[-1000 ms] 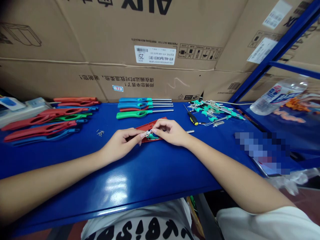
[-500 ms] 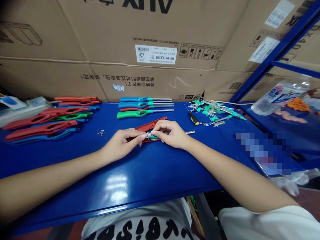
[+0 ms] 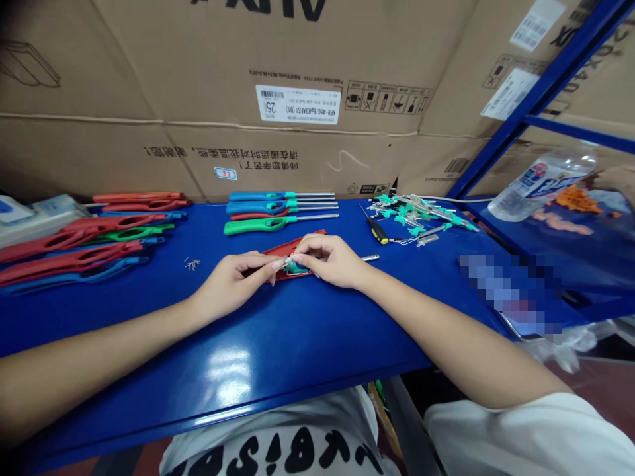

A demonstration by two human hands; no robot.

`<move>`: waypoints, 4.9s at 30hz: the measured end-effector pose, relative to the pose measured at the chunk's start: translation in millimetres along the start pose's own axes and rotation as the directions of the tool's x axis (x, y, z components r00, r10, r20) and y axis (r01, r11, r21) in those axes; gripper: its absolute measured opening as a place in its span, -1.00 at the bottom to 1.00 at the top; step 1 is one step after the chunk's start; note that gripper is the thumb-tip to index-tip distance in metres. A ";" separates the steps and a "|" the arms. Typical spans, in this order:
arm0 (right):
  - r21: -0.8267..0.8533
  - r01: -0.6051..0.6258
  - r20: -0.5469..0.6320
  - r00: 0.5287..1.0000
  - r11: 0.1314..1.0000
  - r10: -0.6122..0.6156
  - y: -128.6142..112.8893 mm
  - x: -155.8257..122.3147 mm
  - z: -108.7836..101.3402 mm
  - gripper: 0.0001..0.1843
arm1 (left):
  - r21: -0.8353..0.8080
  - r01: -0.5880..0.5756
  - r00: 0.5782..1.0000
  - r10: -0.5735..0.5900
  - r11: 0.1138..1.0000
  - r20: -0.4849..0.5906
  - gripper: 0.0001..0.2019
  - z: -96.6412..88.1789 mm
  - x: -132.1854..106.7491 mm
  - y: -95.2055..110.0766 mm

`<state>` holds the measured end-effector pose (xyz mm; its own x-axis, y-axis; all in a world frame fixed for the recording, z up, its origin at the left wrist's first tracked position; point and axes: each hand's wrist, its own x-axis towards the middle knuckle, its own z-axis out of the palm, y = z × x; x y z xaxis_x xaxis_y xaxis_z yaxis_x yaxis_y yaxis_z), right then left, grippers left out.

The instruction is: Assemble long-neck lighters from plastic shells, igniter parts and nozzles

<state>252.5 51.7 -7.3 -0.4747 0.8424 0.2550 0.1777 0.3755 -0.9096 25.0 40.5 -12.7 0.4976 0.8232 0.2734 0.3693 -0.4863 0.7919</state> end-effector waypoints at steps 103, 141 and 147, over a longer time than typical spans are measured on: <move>-0.312 0.282 0.312 0.932 0.907 -0.182 -11.4 -9.0 -25.4 -0.74 | 0.540 -0.253 0.967 0.195 0.803 0.164 -0.76 -10.4 -11.7 9.8; -0.376 0.307 0.353 0.920 0.874 -0.171 -13.8 -9.8 -21.1 -0.72 | 0.226 -0.006 0.999 -0.004 0.974 0.042 -0.87 -4.5 -8.7 3.9; -0.422 0.348 0.348 0.915 0.837 -0.205 -16.5 -8.4 -24.6 -0.76 | 0.271 -0.016 0.999 0.001 0.962 0.053 -0.88 -6.4 -8.9 8.2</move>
<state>274.7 47.8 13.7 -0.7709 0.5591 0.3051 0.3473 0.7705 -0.5344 18.6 31.1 -5.1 0.5388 0.8059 0.2454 0.5607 -0.5605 0.6095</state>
